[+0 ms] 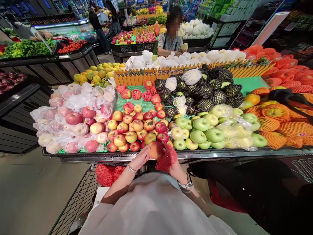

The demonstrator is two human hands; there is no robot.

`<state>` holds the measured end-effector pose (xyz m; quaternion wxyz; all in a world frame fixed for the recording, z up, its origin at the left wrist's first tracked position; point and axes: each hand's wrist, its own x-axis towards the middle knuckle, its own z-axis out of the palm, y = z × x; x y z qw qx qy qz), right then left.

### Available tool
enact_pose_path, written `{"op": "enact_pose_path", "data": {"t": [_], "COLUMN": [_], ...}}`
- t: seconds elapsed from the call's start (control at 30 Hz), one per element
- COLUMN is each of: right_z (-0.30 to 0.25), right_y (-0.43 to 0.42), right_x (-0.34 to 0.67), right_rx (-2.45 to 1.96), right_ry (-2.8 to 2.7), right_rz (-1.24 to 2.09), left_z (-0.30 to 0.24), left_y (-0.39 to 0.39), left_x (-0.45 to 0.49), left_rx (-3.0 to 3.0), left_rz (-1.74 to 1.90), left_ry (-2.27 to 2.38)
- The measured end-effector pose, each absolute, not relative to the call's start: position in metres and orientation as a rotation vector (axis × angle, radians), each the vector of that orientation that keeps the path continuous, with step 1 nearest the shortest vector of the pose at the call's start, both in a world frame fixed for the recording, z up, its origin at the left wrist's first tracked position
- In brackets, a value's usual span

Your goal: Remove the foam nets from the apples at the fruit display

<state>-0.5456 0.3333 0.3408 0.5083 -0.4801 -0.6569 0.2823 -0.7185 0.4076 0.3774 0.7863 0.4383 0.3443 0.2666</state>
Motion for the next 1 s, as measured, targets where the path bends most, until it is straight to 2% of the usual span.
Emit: {"op": "enact_pose_path", "data": {"t": [0.13, 0.47, 0.57, 0.7, 0.87, 1.0], "right_z": [0.352, 0.397, 0.399, 0.398, 0.379, 0.351], "right_y": [0.336, 0.337, 0.329, 0.329, 0.346, 0.357], "right_x": [-0.550, -0.553, -0.542, -0.543, -0.566, -0.579], "right_rx": [-1.133, -1.230, -1.181, -1.154, -1.037, -1.039], "right_ry": [-1.808, -1.965, -1.748, -1.440, -1.571, -1.387], "right_rz": [0.566, 0.736, 0.583, 0.304, 0.599, 0.719], "left_z": [0.385, 0.367, 0.368, 0.381, 0.403, 0.408], "left_y": [0.404, 0.379, 0.383, 0.391, 0.390, 0.391], "left_x": [-0.728, -0.719, -0.726, -0.738, -0.734, -0.721], "left_rx": [1.132, 0.936, 0.732, 0.818, 0.889, 0.686], "left_rz": [0.615, 0.829, 0.876, 0.968, 0.914, 0.937], "left_ry": [0.782, 0.932, 0.945, 0.933, 0.853, 0.828]}}
